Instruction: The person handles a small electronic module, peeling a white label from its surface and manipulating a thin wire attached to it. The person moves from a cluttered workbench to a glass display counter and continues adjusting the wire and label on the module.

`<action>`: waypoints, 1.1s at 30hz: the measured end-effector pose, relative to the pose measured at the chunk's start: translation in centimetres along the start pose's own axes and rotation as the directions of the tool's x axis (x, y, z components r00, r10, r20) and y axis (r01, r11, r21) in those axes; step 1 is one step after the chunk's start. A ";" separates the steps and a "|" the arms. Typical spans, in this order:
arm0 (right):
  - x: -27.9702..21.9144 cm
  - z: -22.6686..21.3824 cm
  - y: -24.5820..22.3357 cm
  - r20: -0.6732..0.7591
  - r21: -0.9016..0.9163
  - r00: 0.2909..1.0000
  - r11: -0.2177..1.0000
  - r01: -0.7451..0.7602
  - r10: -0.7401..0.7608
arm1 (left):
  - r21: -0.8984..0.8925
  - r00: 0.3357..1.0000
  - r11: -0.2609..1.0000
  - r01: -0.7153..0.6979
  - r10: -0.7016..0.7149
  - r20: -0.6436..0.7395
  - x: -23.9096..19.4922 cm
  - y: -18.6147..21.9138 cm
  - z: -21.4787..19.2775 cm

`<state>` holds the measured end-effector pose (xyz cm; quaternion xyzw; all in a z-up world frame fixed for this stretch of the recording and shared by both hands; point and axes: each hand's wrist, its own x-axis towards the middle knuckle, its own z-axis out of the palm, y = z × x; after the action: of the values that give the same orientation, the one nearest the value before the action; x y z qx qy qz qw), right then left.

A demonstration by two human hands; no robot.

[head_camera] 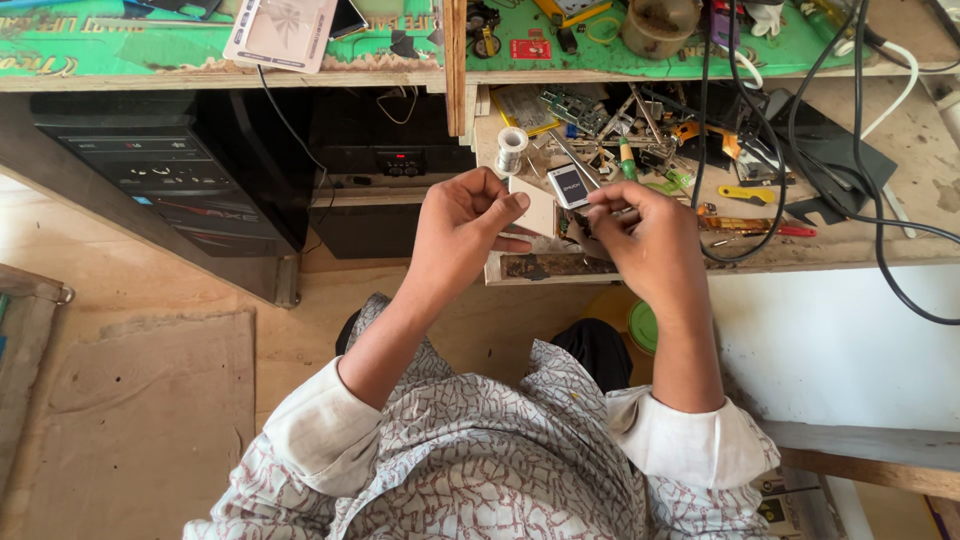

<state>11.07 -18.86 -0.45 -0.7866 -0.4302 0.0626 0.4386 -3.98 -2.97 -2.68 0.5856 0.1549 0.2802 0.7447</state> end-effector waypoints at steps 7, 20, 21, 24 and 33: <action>-0.4 -0.9 -0.9 0.018 -0.036 0.944 0.943 0.330 -0.330 | -0.028 0.998 0.998 0.060 -0.060 0.001 0.1 1.3 0.5; 2.5 -1.7 0.4 0.353 0.200 0.892 0.954 0.223 -0.283 | 0.039 0.999 0.999 0.035 -0.033 -0.033 -0.1 1.5 0.2; 2.7 -1.7 0.7 0.360 0.258 0.882 0.941 0.221 -0.306 | 0.042 0.999 0.999 0.020 -0.018 -0.039 -0.1 1.4 0.1; 3.3 -1.7 1.0 0.383 0.389 0.884 0.915 0.109 -0.268 | 0.052 0.999 0.999 -0.015 0.017 -0.048 0.0 1.3 -0.5; 3.2 -0.8 -0.9 0.380 0.639 0.923 0.738 -0.218 -0.057 | -0.205 0.994 0.973 0.110 -0.112 0.002 -1.3 2.5 -1.8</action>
<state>12.86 -16.85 1.63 -0.5669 -0.4190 0.3814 0.5980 -6.58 -1.91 -0.93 0.4951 0.1615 0.2554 0.8146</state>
